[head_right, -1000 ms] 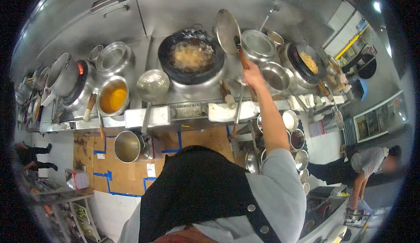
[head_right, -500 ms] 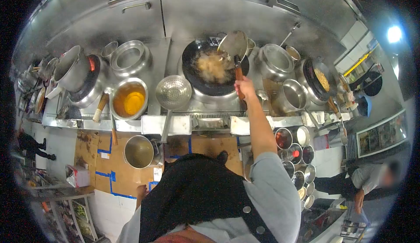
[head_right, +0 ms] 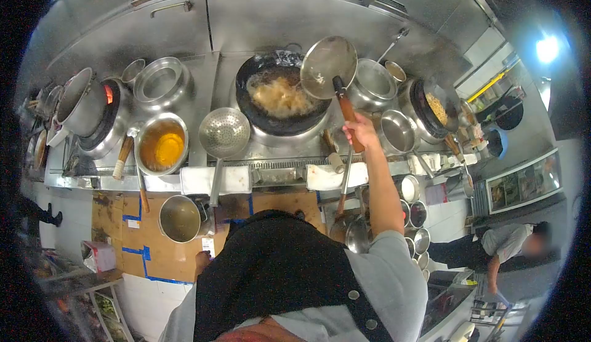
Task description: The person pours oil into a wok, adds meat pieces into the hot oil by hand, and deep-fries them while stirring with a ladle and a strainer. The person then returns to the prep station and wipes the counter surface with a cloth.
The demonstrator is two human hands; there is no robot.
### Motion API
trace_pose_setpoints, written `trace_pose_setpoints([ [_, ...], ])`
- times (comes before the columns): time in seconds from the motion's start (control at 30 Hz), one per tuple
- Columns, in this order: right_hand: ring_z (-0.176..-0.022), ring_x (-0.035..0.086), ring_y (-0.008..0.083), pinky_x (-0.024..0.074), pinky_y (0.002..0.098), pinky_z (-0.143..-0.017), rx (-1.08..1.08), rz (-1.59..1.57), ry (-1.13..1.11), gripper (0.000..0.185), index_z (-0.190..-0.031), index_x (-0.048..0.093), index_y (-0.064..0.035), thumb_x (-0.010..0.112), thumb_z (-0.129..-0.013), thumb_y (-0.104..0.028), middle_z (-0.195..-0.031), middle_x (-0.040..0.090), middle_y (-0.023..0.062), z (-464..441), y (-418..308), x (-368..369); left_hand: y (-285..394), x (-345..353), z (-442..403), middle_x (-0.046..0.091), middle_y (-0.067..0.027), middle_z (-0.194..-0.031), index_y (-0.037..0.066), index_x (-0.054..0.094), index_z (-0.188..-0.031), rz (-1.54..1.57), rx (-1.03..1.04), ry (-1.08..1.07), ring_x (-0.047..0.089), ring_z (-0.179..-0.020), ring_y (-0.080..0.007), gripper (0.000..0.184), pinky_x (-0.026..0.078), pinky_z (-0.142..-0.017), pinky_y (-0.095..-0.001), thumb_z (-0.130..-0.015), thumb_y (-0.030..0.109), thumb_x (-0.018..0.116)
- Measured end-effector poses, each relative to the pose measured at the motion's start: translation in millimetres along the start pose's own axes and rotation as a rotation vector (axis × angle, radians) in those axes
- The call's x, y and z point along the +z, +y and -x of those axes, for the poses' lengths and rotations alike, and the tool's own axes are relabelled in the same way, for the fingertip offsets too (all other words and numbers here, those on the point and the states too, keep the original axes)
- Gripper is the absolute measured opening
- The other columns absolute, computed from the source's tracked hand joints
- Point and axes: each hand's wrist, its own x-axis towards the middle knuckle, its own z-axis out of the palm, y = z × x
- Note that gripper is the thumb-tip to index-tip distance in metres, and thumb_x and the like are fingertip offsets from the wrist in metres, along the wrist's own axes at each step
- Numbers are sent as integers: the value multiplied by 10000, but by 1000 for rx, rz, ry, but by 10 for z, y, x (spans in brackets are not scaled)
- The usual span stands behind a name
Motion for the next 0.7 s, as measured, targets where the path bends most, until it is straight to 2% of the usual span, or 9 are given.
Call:
trace_pose_setpoints([
  [0.1, -526, 550, 137, 460, 313, -442, -20, 213, 41, 276, -1195, 611, -23, 608, -919, -34, -797, 624, 63, -184, -151, -181, 80, 27, -132, 638, -95, -879, 66, 637, -1067, 113, -26, -32, 663, -663, -248, 181, 542, -550, -417, -968, 214, 604],
  [0.17, -517, 545, 130, 453, 318, -436, -58, 349, 70, 280, -1176, 631, -30, 614, -897, -38, -784, 617, 50, -397, -82, -262, 432, 100, 87, 641, -90, -884, 69, 637, -1088, 441, -341, 89, 654, -648, -248, 191, 536, -547, -415, -971, 214, 597],
  [0.23, -520, 545, 127, 450, 322, -431, -82, 486, 69, 295, -1182, 629, -31, 625, -887, -43, -788, 620, 45, -630, 17, -319, 492, 186, 176, 637, -78, -878, 68, 646, -1127, 440, -353, 134, 633, -615, -226, 215, 516, -498, -386, -967, 207, 608],
  [0.33, -517, 541, 124, 452, 325, -428, 7, 414, 28, 311, -1191, 628, -33, 637, -882, -50, -793, 626, 37, -957, 207, -202, 452, 353, 322, 657, -86, -924, 64, 651, -1194, 470, -397, 186, 619, -606, -200, 271, 487, -447, -350, -962, 204, 625],
  [0.47, -528, 558, 128, 464, 317, -420, 75, 146, -153, 302, -1226, 611, -40, 658, -931, -85, -800, 634, 43, -1356, 539, -66, 388, 635, 715, 624, -78, -899, 58, 654, -1153, 642, -422, 202, 607, -600, -200, 237, 496, -467, -360, -963, 195, 620],
  [0.57, -523, 550, 126, 466, 304, -413, 108, -35, -274, 283, -1229, 574, -57, 647, -957, -89, -841, 635, 53, -1436, 699, 49, 320, 953, 1044, 619, -77, -872, 64, 664, -1132, 454, -317, 200, 629, -644, -219, 226, 518, -530, -396, -957, 202, 626],
  [0.6, -531, 553, 126, 468, 301, -421, 113, -60, -296, 273, -1227, 571, -56, 641, -965, -91, -848, 639, 60, -1444, 737, 105, 14, 1074, 1040, 608, -74, -849, 72, 658, -1088, 113, -41, 92, 626, -636, -221, 194, 517, -521, -395, -955, 210, 623],
  [0.67, -538, 555, 125, 465, 298, -427, 111, -92, -314, 273, -1229, 572, -58, 640, -966, -94, -845, 636, 57, -1383, 757, 265, 6, 1233, 1225, 585, -67, -805, 89, 644, -1000, -686, 571, 215, 620, -619, -224, 149, 516, -503, -393, -952, 228, 619],
  [0.7, -542, 556, 124, 463, 296, -430, 105, -108, -317, 273, -1229, 573, -59, 639, -967, -95, -844, 635, 56, -1322, 732, 358, -113, 1244, 1240, 585, -68, -807, 89, 644, -1002, -459, 342, 136, 620, -618, -224, 149, 514, -500, -391, -952, 228, 618],
])
